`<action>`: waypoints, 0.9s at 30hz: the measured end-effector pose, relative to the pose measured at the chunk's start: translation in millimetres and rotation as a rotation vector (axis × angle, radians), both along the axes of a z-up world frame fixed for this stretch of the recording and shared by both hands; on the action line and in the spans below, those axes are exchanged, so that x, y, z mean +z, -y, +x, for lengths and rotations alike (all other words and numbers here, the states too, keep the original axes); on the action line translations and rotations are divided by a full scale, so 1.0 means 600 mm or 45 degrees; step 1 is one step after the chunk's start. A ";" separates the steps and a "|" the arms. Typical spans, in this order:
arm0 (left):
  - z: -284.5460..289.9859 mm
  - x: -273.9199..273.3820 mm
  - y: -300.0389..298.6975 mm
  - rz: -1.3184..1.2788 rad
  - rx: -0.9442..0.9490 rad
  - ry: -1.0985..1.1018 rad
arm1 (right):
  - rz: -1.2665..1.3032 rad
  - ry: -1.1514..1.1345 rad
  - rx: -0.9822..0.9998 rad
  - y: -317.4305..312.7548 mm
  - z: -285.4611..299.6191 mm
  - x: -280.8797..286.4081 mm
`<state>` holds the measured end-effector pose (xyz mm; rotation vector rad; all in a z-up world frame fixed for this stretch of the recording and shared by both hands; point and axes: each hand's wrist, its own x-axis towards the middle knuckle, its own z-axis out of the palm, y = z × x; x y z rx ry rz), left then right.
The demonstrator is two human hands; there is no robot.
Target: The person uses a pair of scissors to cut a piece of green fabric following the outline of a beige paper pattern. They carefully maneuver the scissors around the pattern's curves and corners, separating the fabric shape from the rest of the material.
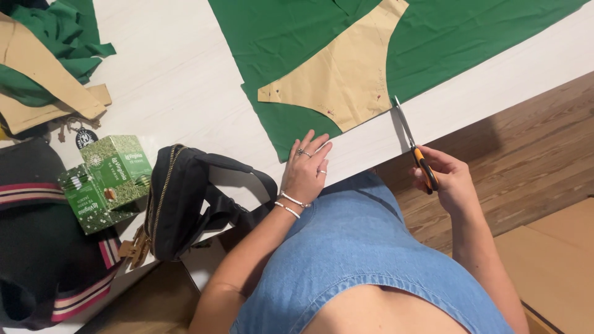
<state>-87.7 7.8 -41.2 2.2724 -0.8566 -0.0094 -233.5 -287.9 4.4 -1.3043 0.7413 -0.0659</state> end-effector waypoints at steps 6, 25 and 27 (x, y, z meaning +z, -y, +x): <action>0.015 0.051 0.009 -0.028 -0.006 0.039 | -0.020 -0.002 -0.014 -0.010 0.003 0.004; 0.261 0.049 0.226 0.426 -0.381 0.205 | 0.069 -0.238 0.037 -0.015 0.012 0.049; 0.271 0.048 0.232 0.424 -0.355 0.164 | 0.112 -0.189 0.007 -0.016 0.013 0.044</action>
